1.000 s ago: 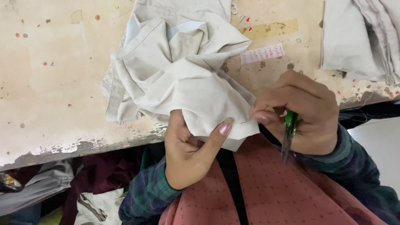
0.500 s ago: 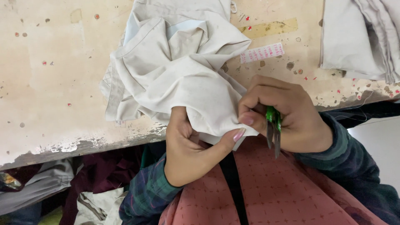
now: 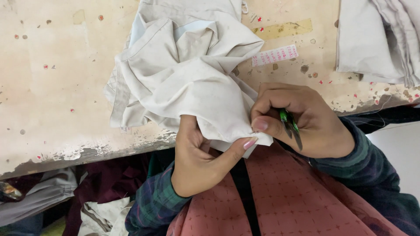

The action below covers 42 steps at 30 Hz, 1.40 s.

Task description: Inspecting a white garment for loose threads, trimming them with scissors, folding the garment, and applying a label.

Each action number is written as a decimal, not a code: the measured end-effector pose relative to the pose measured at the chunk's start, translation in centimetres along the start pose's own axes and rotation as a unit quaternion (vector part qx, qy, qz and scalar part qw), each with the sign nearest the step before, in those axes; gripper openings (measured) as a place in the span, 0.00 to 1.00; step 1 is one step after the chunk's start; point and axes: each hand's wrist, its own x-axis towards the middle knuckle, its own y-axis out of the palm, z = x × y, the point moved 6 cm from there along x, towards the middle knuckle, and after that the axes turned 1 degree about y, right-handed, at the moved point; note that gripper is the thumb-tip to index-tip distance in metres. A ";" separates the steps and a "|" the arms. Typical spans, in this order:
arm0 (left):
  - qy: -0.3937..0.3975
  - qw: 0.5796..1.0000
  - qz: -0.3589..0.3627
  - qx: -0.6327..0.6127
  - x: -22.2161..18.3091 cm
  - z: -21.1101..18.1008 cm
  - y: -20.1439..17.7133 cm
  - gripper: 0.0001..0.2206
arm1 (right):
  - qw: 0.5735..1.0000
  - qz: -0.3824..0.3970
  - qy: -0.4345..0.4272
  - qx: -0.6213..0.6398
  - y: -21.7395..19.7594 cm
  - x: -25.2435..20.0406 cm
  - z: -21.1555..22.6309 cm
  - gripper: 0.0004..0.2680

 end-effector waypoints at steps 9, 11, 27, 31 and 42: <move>0.034 0.999 0.022 0.003 -0.3 0.5 -0.5 0.23 | 0.990 0.001 -0.121 -0.069 0.2 -1.2 -1.8 0.22; 0.070 0.985 0.112 0.114 0.5 -2.6 -0.6 0.16 | 0.987 0.011 -0.140 -0.079 -1.2 -1.3 -3.2 0.14; 0.116 0.840 0.128 0.515 0.3 -0.9 -11.7 0.23 | 0.872 -0.182 0.020 -0.453 -8.7 -0.1 -14.7 0.16; 0.132 0.870 0.129 0.458 0.8 -2.3 -11.8 0.17 | 0.862 -0.176 0.016 -0.475 -7.6 0.3 -9.9 0.17; 0.253 0.750 0.197 0.579 5.6 -4.2 -9.4 0.04 | 0.878 -0.062 -0.143 -0.452 7.8 1.5 -3.0 0.20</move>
